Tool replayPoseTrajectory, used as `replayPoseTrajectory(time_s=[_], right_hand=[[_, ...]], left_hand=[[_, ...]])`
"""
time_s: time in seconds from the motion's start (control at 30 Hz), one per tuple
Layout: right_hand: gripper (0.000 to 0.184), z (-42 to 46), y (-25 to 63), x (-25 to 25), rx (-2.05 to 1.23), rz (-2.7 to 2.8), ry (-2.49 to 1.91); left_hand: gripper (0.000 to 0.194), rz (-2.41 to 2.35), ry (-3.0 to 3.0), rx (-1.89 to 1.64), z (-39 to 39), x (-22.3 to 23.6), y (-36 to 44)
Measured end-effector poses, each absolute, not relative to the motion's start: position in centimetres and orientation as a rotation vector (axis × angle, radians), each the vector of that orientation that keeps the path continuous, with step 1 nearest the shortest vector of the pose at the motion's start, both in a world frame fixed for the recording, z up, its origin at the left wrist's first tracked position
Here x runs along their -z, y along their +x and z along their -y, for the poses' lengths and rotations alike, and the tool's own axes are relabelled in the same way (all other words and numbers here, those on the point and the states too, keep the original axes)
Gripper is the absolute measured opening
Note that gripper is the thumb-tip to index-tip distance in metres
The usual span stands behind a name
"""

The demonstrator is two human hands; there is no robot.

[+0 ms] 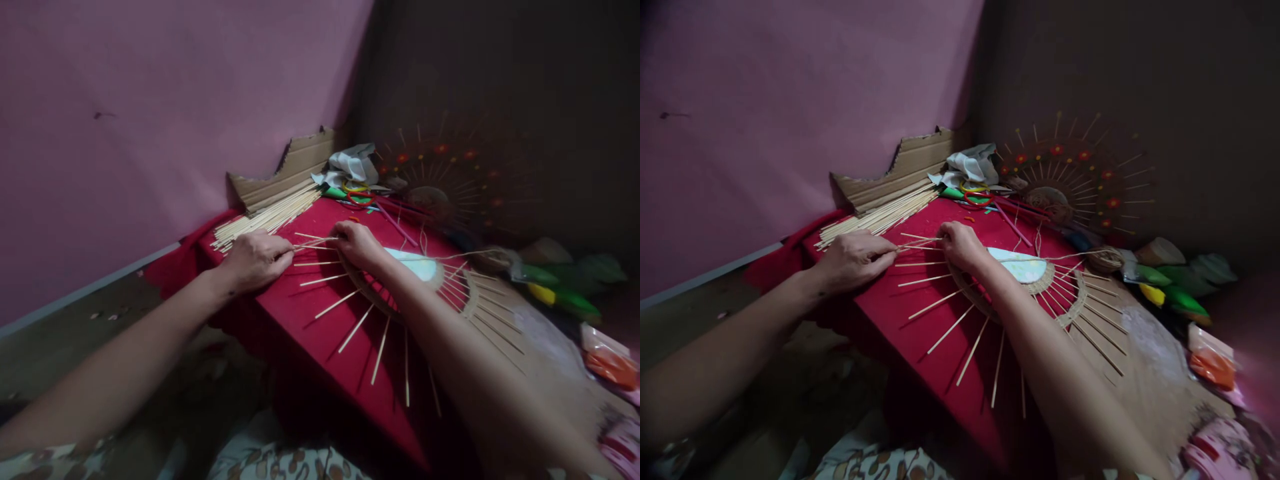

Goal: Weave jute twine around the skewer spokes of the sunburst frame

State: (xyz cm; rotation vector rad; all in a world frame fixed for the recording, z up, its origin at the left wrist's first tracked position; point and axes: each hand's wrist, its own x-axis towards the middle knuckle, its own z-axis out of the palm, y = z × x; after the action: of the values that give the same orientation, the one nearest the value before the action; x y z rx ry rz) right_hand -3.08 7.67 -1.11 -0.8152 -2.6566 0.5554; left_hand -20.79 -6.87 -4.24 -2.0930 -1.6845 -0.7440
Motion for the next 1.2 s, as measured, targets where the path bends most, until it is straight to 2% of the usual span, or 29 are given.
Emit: replayPoseTrajectory(time_s=[0.17, 0.37, 0.5, 0.63, 0.73, 0.87, 0.97, 1.07, 1.2], right_hand=[[0.011, -7.7, -2.9, 1.6, -0.533, 2.655, -0.775], [0.021, -7.8, -1.4, 1.2, -0.582, 2.563, -0.828], [0.022, -7.3, 0.8, 0.5, -0.734, 2.442, -0.872], [0.012, -6.4, 3.2, -0.2, -1.162, 2.343, -0.908], [0.022, -5.6, 4.8, -1.2, -1.478, 2.328, -0.928], [0.033, -4.7, 6.7, -2.6, -1.548, 2.373, -0.876], [0.042, -4.4, 7.8, -2.9, -1.497, 2.377, -0.877], [0.047, -4.4, 8.4, -2.8, -1.447, 2.369, -0.922], [0.038, -4.2, 8.9, -3.3, -1.334, 2.44, -1.035]], left_hand=[[0.029, 1.793, -2.09, 0.442, 6.9, 2.8, -19.0], [0.026, 1.802, -2.377, 0.439, 5.3, 1.6, -16.6], [0.024, 1.645, -2.677, 0.586, 4.1, 2.0, -15.6], [0.026, 1.618, -2.783, 0.759, 3.3, 2.6, -16.2], [0.023, 1.715, -2.821, 0.978, 3.2, 2.3, -17.4], [0.021, 1.913, -2.542, 1.176, 2.7, 2.1, -19.1], [0.028, 1.949, -2.436, 0.985, 1.8, 2.6, -20.0], [0.026, 1.932, -2.492, 0.734, 0.9, 3.1, -20.3], [0.027, 1.881, -2.509, 0.56, 0.3, 3.1, -20.0]])
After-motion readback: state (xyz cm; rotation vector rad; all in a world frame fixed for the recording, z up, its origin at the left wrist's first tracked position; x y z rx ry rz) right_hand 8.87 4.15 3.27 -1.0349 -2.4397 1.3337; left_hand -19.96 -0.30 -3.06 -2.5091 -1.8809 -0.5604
